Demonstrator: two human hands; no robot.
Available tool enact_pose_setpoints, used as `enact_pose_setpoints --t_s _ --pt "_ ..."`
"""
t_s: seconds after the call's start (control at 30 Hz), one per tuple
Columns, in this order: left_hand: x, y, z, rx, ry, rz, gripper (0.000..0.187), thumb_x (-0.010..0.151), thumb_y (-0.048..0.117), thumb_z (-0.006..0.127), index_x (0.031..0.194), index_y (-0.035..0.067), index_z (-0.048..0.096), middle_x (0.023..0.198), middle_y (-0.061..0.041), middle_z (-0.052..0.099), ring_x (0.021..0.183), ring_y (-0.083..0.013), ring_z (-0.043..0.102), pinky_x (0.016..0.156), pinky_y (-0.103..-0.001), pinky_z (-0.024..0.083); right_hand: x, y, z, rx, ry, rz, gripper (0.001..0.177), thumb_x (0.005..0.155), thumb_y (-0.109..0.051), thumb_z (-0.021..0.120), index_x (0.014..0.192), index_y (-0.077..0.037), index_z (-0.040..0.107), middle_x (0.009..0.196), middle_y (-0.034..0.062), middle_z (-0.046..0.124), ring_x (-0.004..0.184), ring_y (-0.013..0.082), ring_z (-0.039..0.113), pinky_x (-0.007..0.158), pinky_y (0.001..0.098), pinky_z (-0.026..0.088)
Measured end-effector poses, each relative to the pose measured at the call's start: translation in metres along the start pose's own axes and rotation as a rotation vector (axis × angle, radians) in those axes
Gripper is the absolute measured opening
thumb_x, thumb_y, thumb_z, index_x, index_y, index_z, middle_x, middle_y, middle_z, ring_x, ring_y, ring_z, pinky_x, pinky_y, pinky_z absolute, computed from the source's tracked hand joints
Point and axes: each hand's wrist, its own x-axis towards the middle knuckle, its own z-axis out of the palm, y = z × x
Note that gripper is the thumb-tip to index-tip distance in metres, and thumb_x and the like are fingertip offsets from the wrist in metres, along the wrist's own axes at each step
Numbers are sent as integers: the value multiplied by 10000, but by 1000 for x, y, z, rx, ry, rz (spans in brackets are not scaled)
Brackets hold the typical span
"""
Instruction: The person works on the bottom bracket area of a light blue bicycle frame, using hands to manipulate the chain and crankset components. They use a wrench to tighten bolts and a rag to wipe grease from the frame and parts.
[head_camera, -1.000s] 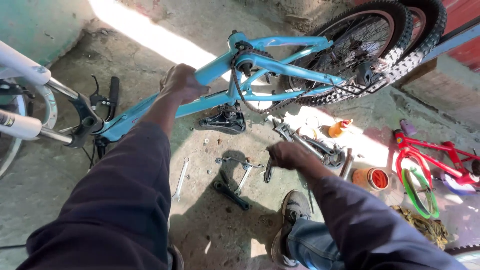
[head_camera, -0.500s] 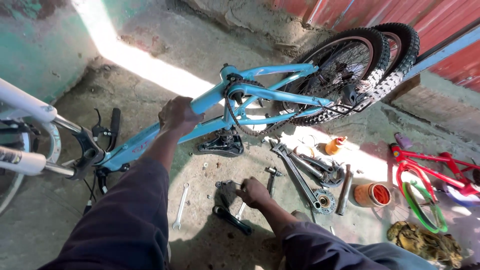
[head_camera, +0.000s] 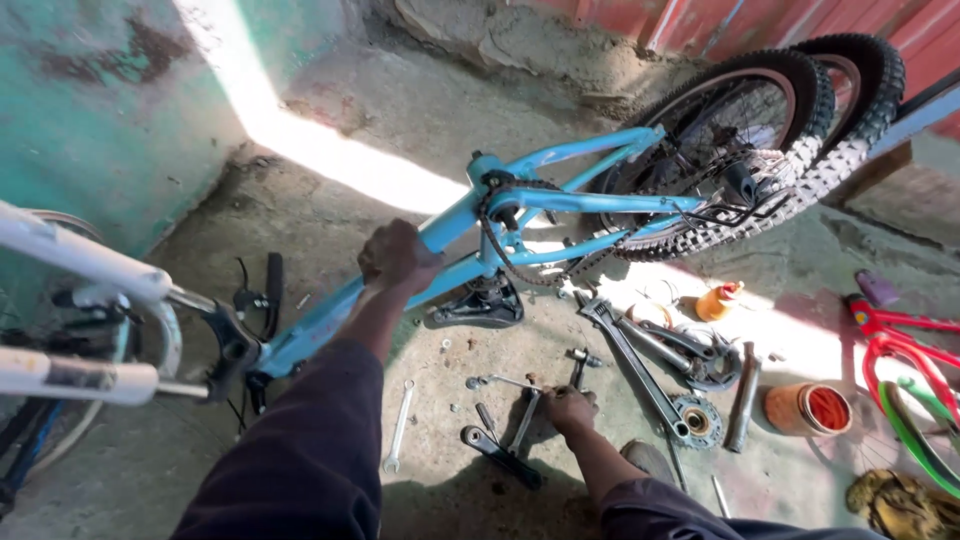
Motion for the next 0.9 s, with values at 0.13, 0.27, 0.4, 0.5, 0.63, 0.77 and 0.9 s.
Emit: enact_pose_setpoints --t_s 0.13,0.27,0.4,0.5,0.63,0.77,0.9 --pt "0 -8 12 13 3 111 338 758 280 766 965 15 797 873 -211 765 874 -434 756 618 -503 596 10 -8 3 53 332 153 377 850 -434 574 854 -142 814 847 137 783 968 349 764 817 446 619" --pt "62 -36 83 35 -26 105 476 761 273 833 1148 25 711 1065 -246 720 1092 -457 684 793 -590 573 -11 -34 -7 358 398 141 211 869 -321 658 957 -139 717 882 130 752 1020 349 738 873 446 581" --pt "-45 21 -40 312 -88 -79 507 798 327 852 1192 65 668 1283 -228 572 1220 -436 538 935 -622 429 -99 -104 -95 216 98 -225 732 851 -669 663 837 54 777 880 295 753 1023 511 697 925 556 562" --pt "-60 25 -54 365 -57 19 423 858 143 681 1240 -26 617 1300 -285 530 1305 -506 475 933 -747 384 -129 -153 -155 176 -195 -533 254 782 -250 766 971 -91 828 718 171 749 631 260 746 598 387 618" --pt "-102 43 -117 105 -107 2 422 956 382 616 1138 10 697 1211 -249 650 1235 -495 598 969 -653 472 -257 -218 -265 382 -433 -632 206 927 -95 656 995 82 738 780 213 741 614 207 690 559 268 567" --pt "-154 53 -180 -35 -92 26 638 1024 564 370 1170 78 756 1235 -232 715 1256 -438 635 982 -600 510 -307 -234 -321 544 -298 -778 367 957 -111 612 1207 154 654 905 253 754 723 229 713 630 292 613" --pt "-180 62 -174 -150 -115 14 925 1013 722 96 1156 79 745 1065 -212 760 1141 -362 713 960 -524 537 -333 -235 -330 625 -155 -928 318 961 -50 624 1248 76 677 910 245 752 773 252 708 744 350 630"
